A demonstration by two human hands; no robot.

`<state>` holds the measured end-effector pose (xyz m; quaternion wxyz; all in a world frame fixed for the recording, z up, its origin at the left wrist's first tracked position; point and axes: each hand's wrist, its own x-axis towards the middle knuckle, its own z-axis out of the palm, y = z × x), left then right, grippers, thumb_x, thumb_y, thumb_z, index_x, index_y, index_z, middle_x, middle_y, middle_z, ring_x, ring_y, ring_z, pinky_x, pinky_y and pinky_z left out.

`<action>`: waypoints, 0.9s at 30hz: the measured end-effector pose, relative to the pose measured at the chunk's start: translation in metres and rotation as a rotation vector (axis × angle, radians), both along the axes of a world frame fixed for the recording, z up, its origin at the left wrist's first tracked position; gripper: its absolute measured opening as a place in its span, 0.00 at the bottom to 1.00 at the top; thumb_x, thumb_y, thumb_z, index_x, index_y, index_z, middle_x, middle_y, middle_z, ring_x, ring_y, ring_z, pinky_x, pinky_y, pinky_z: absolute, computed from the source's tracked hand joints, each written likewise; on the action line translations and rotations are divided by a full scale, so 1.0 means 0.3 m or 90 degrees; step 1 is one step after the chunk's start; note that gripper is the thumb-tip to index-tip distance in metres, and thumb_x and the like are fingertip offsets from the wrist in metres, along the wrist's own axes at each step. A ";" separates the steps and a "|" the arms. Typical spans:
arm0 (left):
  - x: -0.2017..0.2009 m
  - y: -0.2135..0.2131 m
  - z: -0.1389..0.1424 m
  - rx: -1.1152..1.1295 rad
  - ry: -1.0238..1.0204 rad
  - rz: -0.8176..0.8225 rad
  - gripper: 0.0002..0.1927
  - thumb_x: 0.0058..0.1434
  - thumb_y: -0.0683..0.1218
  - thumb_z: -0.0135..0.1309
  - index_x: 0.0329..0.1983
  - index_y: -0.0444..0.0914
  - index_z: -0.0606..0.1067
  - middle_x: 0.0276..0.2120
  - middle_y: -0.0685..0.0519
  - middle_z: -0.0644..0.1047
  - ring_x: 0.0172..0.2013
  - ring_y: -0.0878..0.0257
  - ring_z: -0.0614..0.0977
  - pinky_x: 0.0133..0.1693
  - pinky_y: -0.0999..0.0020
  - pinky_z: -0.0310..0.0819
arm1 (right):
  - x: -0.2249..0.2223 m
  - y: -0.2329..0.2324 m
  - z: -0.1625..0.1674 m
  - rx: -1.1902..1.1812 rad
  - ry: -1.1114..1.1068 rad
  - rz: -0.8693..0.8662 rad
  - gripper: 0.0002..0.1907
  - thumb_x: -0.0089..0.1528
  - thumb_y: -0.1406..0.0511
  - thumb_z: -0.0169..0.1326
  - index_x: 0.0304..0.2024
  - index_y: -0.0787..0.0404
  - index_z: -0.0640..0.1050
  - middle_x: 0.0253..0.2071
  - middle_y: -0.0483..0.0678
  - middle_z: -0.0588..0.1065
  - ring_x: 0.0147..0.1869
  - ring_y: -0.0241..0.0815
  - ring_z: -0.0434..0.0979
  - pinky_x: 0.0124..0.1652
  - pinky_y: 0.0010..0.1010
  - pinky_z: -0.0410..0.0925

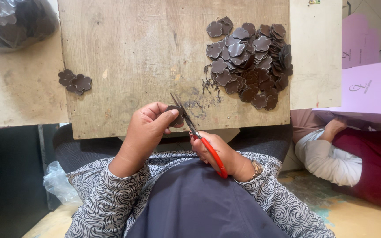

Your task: The person sits on the floor and uses red-handled scissors to trim the edges of small dark brown flower-shaped craft pieces. They hold each piece in the left hand and cut with the right hand, placing finished pieces into a growing pile on a wooden board.

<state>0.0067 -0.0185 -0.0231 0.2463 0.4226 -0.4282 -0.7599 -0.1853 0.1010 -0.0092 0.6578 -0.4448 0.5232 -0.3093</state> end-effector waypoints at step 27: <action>-0.017 0.019 0.004 0.025 0.015 -0.011 0.05 0.66 0.44 0.56 0.40 0.37 0.76 0.33 0.56 0.82 0.34 0.69 0.86 0.30 0.78 0.73 | -0.012 0.010 -0.014 -0.055 -0.008 0.048 0.37 0.65 0.34 0.39 0.42 0.60 0.68 0.33 0.42 0.66 0.34 0.32 0.66 0.36 0.25 0.68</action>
